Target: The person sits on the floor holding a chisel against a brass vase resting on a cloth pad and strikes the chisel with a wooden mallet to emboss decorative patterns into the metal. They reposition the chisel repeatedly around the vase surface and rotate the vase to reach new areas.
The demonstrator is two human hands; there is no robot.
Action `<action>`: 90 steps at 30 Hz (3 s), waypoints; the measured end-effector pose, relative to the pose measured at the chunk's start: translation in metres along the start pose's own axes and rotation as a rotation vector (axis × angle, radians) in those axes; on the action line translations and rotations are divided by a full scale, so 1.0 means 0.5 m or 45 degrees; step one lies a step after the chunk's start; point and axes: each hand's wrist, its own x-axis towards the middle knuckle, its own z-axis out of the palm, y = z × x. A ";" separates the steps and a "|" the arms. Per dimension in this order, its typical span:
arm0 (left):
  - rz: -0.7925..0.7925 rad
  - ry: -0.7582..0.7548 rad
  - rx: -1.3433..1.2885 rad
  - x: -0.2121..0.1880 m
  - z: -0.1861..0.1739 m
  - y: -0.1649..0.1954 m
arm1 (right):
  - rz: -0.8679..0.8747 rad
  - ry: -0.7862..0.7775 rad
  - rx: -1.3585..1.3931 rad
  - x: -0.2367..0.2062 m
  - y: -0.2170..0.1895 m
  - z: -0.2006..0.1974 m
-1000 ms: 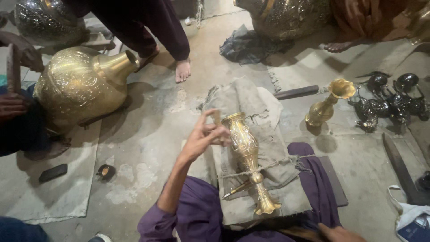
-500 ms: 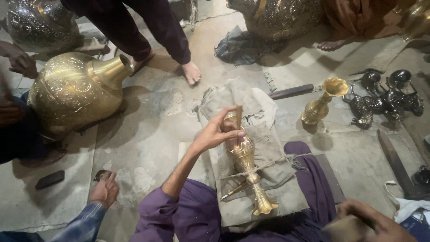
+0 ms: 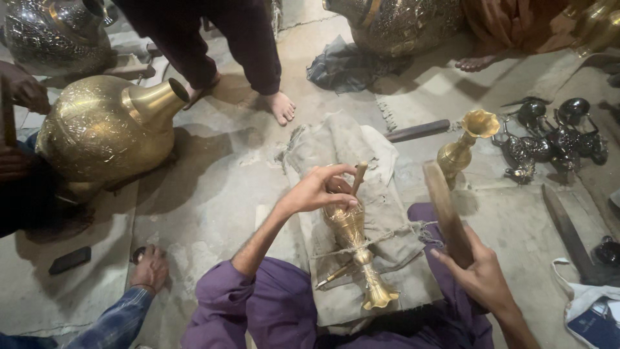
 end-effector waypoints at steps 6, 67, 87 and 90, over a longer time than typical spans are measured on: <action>-0.032 -0.001 -0.053 0.009 -0.001 0.006 | -0.037 -0.007 -0.184 0.023 -0.021 0.007; 0.257 -0.246 0.190 0.024 -0.006 0.039 | -0.316 0.229 -0.526 0.052 -0.013 -0.023; 0.230 -0.177 0.134 0.018 -0.005 0.030 | -0.295 0.152 -0.764 0.050 -0.035 -0.042; 0.230 -0.188 0.150 0.018 -0.005 0.029 | -0.319 0.180 -0.546 0.053 -0.035 -0.048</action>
